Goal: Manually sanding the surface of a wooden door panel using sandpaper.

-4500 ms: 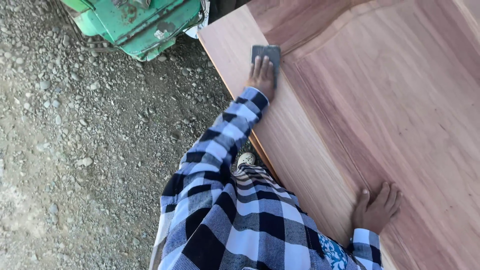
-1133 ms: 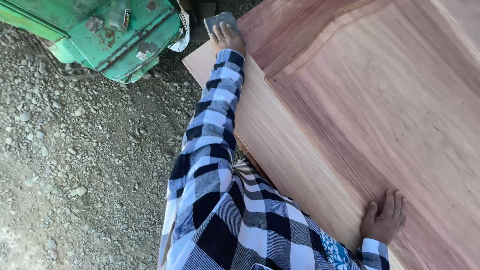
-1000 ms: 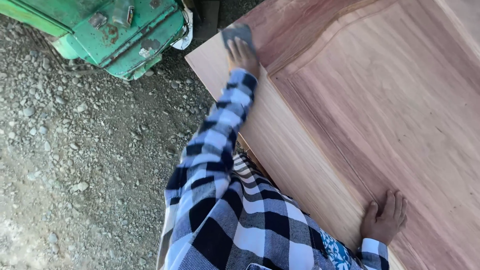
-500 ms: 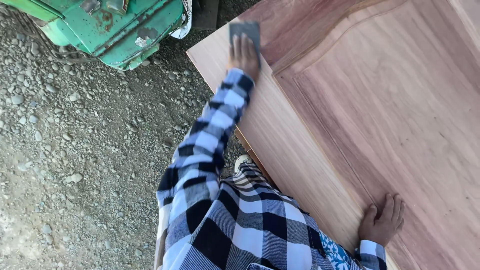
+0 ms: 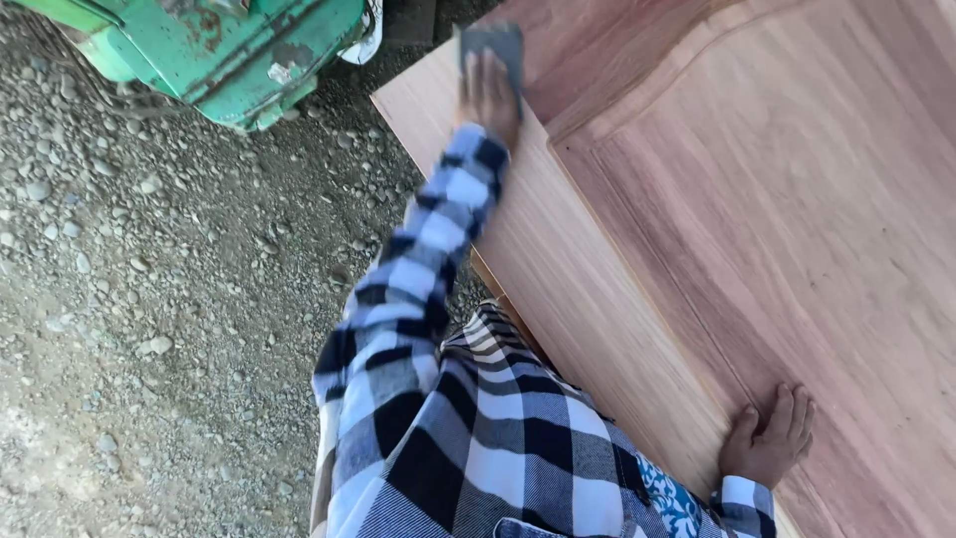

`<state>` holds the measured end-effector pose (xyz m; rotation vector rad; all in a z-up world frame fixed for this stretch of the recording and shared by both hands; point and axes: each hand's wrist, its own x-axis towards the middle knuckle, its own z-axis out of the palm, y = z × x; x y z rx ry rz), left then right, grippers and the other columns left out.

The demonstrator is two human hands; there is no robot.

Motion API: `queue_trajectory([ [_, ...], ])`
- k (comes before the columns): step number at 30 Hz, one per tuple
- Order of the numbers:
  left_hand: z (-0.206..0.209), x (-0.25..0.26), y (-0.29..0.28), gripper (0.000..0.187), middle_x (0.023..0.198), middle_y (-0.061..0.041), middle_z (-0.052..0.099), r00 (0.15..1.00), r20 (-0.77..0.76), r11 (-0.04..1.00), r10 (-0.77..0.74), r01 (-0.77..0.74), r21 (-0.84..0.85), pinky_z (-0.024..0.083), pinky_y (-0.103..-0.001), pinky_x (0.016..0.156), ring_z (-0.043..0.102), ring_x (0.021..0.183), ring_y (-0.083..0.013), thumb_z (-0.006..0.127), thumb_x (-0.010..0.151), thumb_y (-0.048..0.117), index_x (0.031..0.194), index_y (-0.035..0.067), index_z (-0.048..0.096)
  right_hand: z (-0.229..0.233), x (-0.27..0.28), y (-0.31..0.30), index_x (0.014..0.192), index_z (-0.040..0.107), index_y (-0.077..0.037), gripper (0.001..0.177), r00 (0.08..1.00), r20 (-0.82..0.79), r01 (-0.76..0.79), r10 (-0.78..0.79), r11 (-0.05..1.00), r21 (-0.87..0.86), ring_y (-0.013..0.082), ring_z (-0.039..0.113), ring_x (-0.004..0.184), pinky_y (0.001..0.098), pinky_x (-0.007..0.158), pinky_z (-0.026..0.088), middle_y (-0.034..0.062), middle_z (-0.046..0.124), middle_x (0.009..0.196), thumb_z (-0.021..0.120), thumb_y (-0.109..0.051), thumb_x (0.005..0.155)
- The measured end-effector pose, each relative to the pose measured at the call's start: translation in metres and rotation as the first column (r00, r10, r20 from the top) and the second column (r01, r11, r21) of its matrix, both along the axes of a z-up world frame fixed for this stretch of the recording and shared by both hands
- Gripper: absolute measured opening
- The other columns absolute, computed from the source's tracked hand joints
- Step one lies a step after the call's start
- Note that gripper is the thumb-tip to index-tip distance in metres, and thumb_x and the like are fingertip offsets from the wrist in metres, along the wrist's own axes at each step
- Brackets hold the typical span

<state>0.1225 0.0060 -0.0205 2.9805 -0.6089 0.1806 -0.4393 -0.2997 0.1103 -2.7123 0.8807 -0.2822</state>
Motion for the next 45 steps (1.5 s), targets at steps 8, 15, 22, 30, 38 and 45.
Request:
queue_trajectory([
  [8, 0.005, 0.025, -0.019, 0.050, 0.155, -0.029, 0.042, 0.973, 0.131, 0.981, 0.189, -0.181, -0.069, 0.033, -0.062, 0.117, 0.037, 0.145, -0.0497, 0.045, 0.099, 0.014, 0.143, -0.008, 0.050, -0.005, 0.005, 0.002, 0.157, 0.051, -0.007, 0.057, 0.999, 0.022, 0.043, -0.043, 0.999, 0.003, 0.0391, 0.030, 0.162, 0.0591, 0.130, 0.019, 0.0189, 0.041, 0.170, 0.058, -0.020, 0.102],
  [15, 0.000, -0.011, 0.003, 0.049, 0.157, -0.032, 0.041, 0.991, 0.135, 0.997, -0.011, 0.022, -0.077, 0.031, -0.059, 0.121, 0.036, 0.148, -0.0487, 0.042, 0.104, 0.013, 0.147, -0.011, 0.047, -0.005, 0.001, -0.001, 0.160, 0.050, -0.007, 0.059, 1.000, -0.007, 0.018, -0.018, 1.000, 0.000, 0.0391, 0.029, 0.162, 0.0594, 0.130, 0.019, 0.0183, 0.040, 0.171, 0.057, -0.019, 0.102],
  [22, -0.006, 0.043, -0.009, 0.057, 0.155, -0.028, 0.039, 0.969, 0.050, 0.967, 0.241, -0.235, -0.095, 0.022, -0.060, 0.118, 0.029, 0.145, -0.0481, 0.045, 0.094, 0.018, 0.145, -0.007, 0.045, -0.003, 0.001, 0.002, 0.158, 0.051, -0.006, 0.059, 0.997, -0.046, 0.066, -0.066, 0.998, 0.005, 0.0398, 0.028, 0.161, 0.0611, 0.127, 0.016, 0.0198, 0.040, 0.171, 0.058, -0.017, 0.101],
  [30, 0.098, -0.256, -0.027, 0.055, 0.145, -0.039, 0.051, 0.866, 0.190, 0.870, -0.462, 0.484, -0.092, 0.033, -0.064, 0.117, 0.045, 0.140, -0.0535, 0.048, 0.096, 0.017, 0.138, -0.018, 0.053, 0.000, 0.003, 0.002, 0.160, 0.049, -0.006, 0.061, 0.998, -0.047, 0.041, -0.040, 0.999, 0.003, 0.0392, 0.028, 0.163, 0.0616, 0.129, 0.016, 0.0191, 0.040, 0.172, 0.057, -0.015, 0.100],
  [38, 0.078, -0.169, 0.003, 0.074, 0.132, -0.030, 0.056, 0.855, 0.041, 0.800, -0.517, 0.500, -0.332, 0.044, -0.051, 0.107, 0.058, 0.122, -0.0428, 0.054, 0.083, 0.028, 0.141, -0.015, 0.040, 0.000, 0.004, 0.001, 0.161, 0.046, -0.004, 0.061, 0.997, -0.068, 0.023, -0.024, 1.000, -0.008, 0.0402, 0.027, 0.162, 0.0605, 0.129, 0.017, 0.0201, 0.039, 0.172, 0.056, -0.014, 0.102],
  [45, 0.002, 0.034, 0.045, 0.068, 0.162, -0.027, 0.032, 0.998, -0.021, 0.998, 0.063, -0.063, -0.019, 0.019, -0.053, 0.124, 0.026, 0.152, -0.0447, 0.048, 0.089, 0.011, 0.153, -0.005, 0.032, -0.003, 0.004, 0.001, 0.162, 0.045, -0.004, 0.061, 0.999, -0.030, 0.013, -0.013, 1.000, -0.018, 0.0395, 0.028, 0.163, 0.0579, 0.131, 0.018, 0.0202, 0.039, 0.172, 0.054, -0.012, 0.102],
])
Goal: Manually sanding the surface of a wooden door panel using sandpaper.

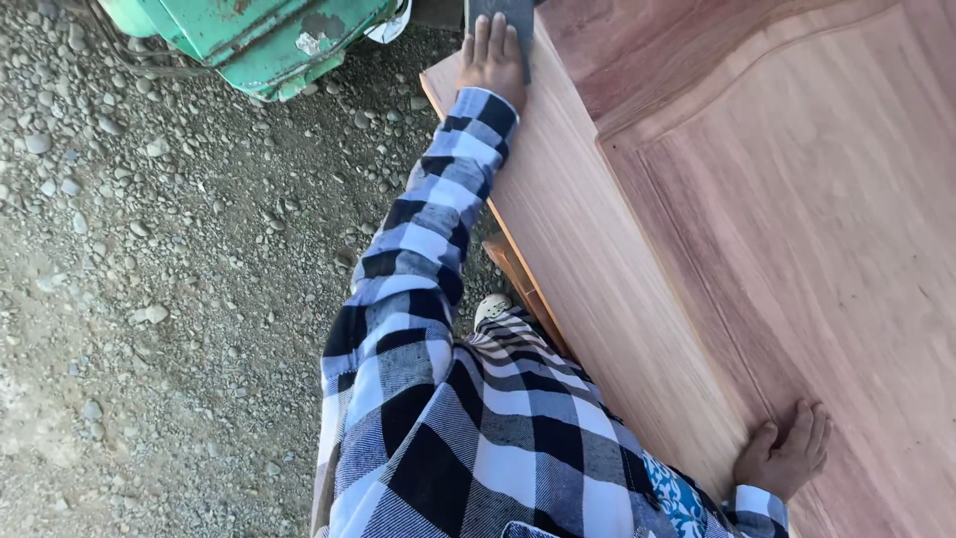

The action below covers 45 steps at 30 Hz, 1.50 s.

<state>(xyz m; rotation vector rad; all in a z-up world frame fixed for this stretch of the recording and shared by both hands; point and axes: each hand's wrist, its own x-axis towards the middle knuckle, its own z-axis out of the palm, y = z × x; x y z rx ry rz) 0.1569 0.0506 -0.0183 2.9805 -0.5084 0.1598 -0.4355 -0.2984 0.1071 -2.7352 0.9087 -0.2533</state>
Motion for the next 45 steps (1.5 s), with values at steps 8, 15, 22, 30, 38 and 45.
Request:
queue_trajectory([
  [8, 0.072, -0.245, -0.038, 0.055, 0.151, -0.035, 0.043, 0.923, 0.159, 0.920, -0.351, 0.372, -0.127, 0.036, -0.061, 0.121, 0.048, 0.142, -0.0498, 0.043, 0.098, 0.016, 0.142, -0.016, 0.041, -0.002, -0.002, 0.000, 0.158, 0.047, -0.003, 0.058, 1.000, -0.019, 0.024, -0.023, 1.000, 0.008, 0.0409, 0.028, 0.162, 0.0595, 0.129, 0.017, 0.0205, 0.040, 0.172, 0.056, -0.014, 0.102],
  [15, -0.061, -0.091, 0.045, 0.054, 0.156, -0.042, 0.032, 0.974, 0.196, 0.990, -0.110, 0.091, 0.103, 0.028, -0.057, 0.123, 0.032, 0.144, -0.0553, 0.044, 0.111, 0.008, 0.156, -0.019, 0.032, 0.004, 0.001, 0.004, 0.158, 0.046, -0.001, 0.057, 0.999, -0.027, 0.017, -0.017, 1.000, -0.017, 0.0413, 0.030, 0.162, 0.0587, 0.131, 0.018, 0.0214, 0.041, 0.167, 0.056, -0.013, 0.103],
  [22, 0.059, -0.107, 0.026, 0.054, 0.165, -0.023, 0.025, 0.959, -0.244, 0.989, 0.145, -0.136, 0.051, 0.014, -0.070, 0.127, 0.018, 0.156, -0.0427, 0.036, 0.104, 0.008, 0.156, -0.002, 0.028, -0.002, -0.001, -0.001, 0.156, 0.048, -0.001, 0.055, 1.000, 0.007, 0.022, -0.022, 1.000, -0.016, 0.0412, 0.031, 0.162, 0.0594, 0.129, 0.019, 0.0223, 0.042, 0.166, 0.057, -0.013, 0.103],
  [30, 0.019, -0.268, 0.041, 0.053, 0.164, -0.033, 0.029, 0.820, 0.192, 0.796, -0.540, 0.571, -0.202, 0.018, -0.053, 0.130, 0.026, 0.156, -0.0409, 0.046, 0.108, 0.008, 0.155, -0.015, 0.036, -0.011, -0.006, -0.007, 0.151, 0.049, 0.000, 0.052, 0.999, 0.020, -0.035, 0.036, 0.998, -0.043, 0.0438, 0.035, 0.162, 0.0610, 0.130, 0.022, 0.0241, 0.046, 0.164, 0.057, -0.017, 0.102],
  [38, 0.010, -0.064, 0.073, 0.057, 0.162, -0.026, 0.032, 0.999, -0.017, 0.994, 0.049, -0.051, -0.097, 0.022, -0.057, 0.126, 0.025, 0.153, -0.0426, 0.045, 0.097, 0.010, 0.152, -0.005, 0.036, -0.034, -0.021, -0.031, 0.149, 0.050, 0.000, 0.052, 0.991, 0.075, -0.100, 0.108, 0.990, -0.098, 0.0434, 0.037, 0.157, 0.0583, 0.129, 0.027, 0.0253, 0.047, 0.163, 0.057, -0.018, 0.101],
  [45, 0.022, -0.221, -0.001, 0.051, 0.162, -0.037, 0.027, 0.938, 0.062, 0.936, -0.340, 0.344, -0.073, 0.017, -0.063, 0.127, 0.021, 0.155, -0.0491, 0.039, 0.108, 0.010, 0.152, -0.014, 0.032, -0.035, -0.023, -0.028, 0.148, 0.050, 0.000, 0.053, 1.000, 0.023, -0.014, 0.016, 0.997, -0.082, 0.0421, 0.036, 0.157, 0.0627, 0.130, 0.023, 0.0237, 0.046, 0.158, 0.057, -0.015, 0.098],
])
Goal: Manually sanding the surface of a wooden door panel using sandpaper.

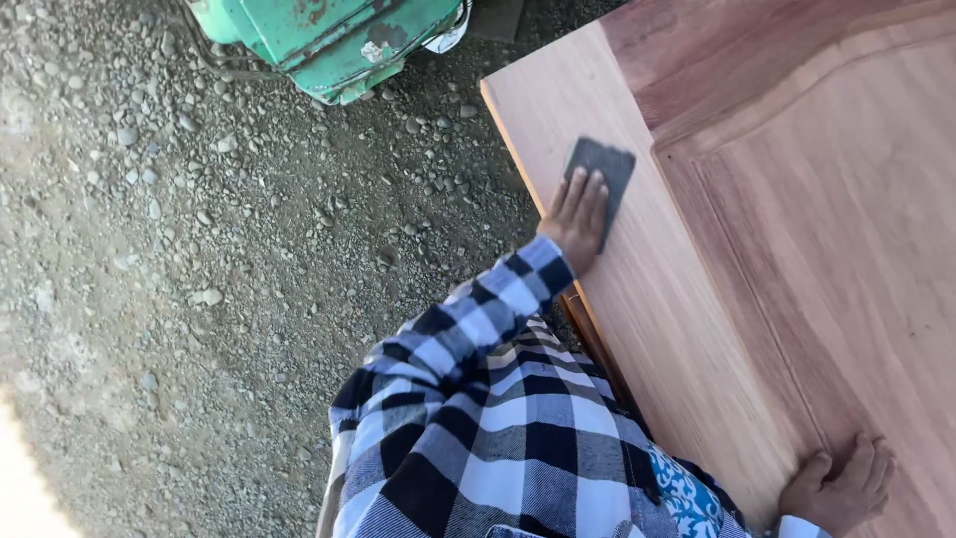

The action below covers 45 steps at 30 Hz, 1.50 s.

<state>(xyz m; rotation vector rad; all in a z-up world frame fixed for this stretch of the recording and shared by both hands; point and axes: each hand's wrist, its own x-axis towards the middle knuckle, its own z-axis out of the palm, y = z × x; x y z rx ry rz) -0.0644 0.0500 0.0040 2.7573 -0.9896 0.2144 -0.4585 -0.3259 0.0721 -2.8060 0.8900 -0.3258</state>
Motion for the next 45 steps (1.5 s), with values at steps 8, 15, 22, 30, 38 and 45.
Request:
queue_trajectory([
  [8, -0.007, 0.186, 0.027, 0.059, 0.165, -0.026, 0.025, 0.959, -0.130, 0.963, 0.253, -0.237, 0.133, 0.019, -0.054, 0.126, 0.019, 0.154, -0.0435, 0.045, 0.099, 0.011, 0.155, -0.006, 0.034, 0.029, 0.021, 0.023, 0.151, 0.047, 0.000, 0.051, 0.998, -0.053, 0.031, -0.029, 0.999, 0.033, 0.0425, 0.029, 0.162, 0.0649, 0.128, 0.018, 0.0232, 0.042, 0.165, 0.057, -0.013, 0.102],
  [15, -0.006, 0.144, -0.017, 0.060, 0.161, -0.032, 0.031, 0.979, 0.065, 0.971, 0.191, -0.198, 0.135, 0.021, -0.060, 0.126, 0.026, 0.151, -0.0530, 0.048, 0.099, 0.014, 0.151, -0.013, 0.035, 0.033, 0.020, 0.027, 0.151, 0.048, -0.001, 0.049, 1.000, -0.001, 0.020, -0.020, 0.997, 0.076, 0.0399, 0.028, 0.161, 0.0611, 0.134, 0.018, 0.0217, 0.041, 0.168, 0.057, -0.016, 0.105],
  [22, -0.027, 0.064, -0.018, 0.058, 0.164, -0.028, 0.032, 0.956, 0.087, 0.946, -0.281, 0.291, -0.142, 0.023, -0.058, 0.129, 0.028, 0.155, -0.0445, 0.044, 0.100, 0.011, 0.153, -0.008, 0.032, 0.027, 0.013, 0.023, 0.150, 0.049, -0.003, 0.047, 0.999, -0.025, 0.042, -0.041, 0.997, 0.063, 0.0401, 0.028, 0.161, 0.0627, 0.132, 0.018, 0.0216, 0.041, 0.168, 0.058, -0.018, 0.107],
  [30, -0.016, 0.226, -0.014, 0.054, 0.159, -0.017, 0.036, 0.928, -0.068, 0.930, 0.366, -0.363, 0.061, 0.031, -0.052, 0.119, 0.033, 0.149, -0.0400, 0.050, 0.095, 0.015, 0.147, 0.003, 0.042, 0.023, 0.011, 0.019, 0.154, 0.052, -0.004, 0.051, 0.999, 0.010, 0.038, -0.039, 0.996, 0.086, 0.0404, 0.029, 0.164, 0.0640, 0.131, 0.017, 0.0211, 0.041, 0.168, 0.061, -0.019, 0.106],
  [38, 0.080, -0.156, -0.069, 0.043, 0.143, -0.028, 0.052, 0.868, -0.092, 0.870, -0.488, 0.476, -0.129, 0.039, -0.051, 0.116, 0.050, 0.136, -0.0391, 0.046, 0.100, 0.019, 0.132, -0.007, 0.056, 0.019, 0.012, 0.017, 0.153, 0.053, -0.003, 0.049, 0.999, 0.046, 0.024, -0.028, 0.995, 0.093, 0.0409, 0.029, 0.165, 0.0649, 0.130, 0.016, 0.0210, 0.042, 0.168, 0.063, -0.018, 0.107],
  [45, 0.095, -0.097, -0.047, 0.034, 0.133, -0.016, 0.061, 0.781, -0.388, 0.782, -0.489, 0.589, 0.201, 0.034, -0.043, 0.120, 0.054, 0.130, -0.0283, 0.061, 0.085, 0.008, 0.118, 0.001, 0.064, 0.020, 0.004, 0.009, 0.154, 0.052, -0.002, 0.052, 0.997, 0.072, -0.019, 0.009, 0.990, 0.137, 0.0428, 0.027, 0.164, 0.0628, 0.130, 0.016, 0.0224, 0.040, 0.169, 0.065, -0.019, 0.107],
])
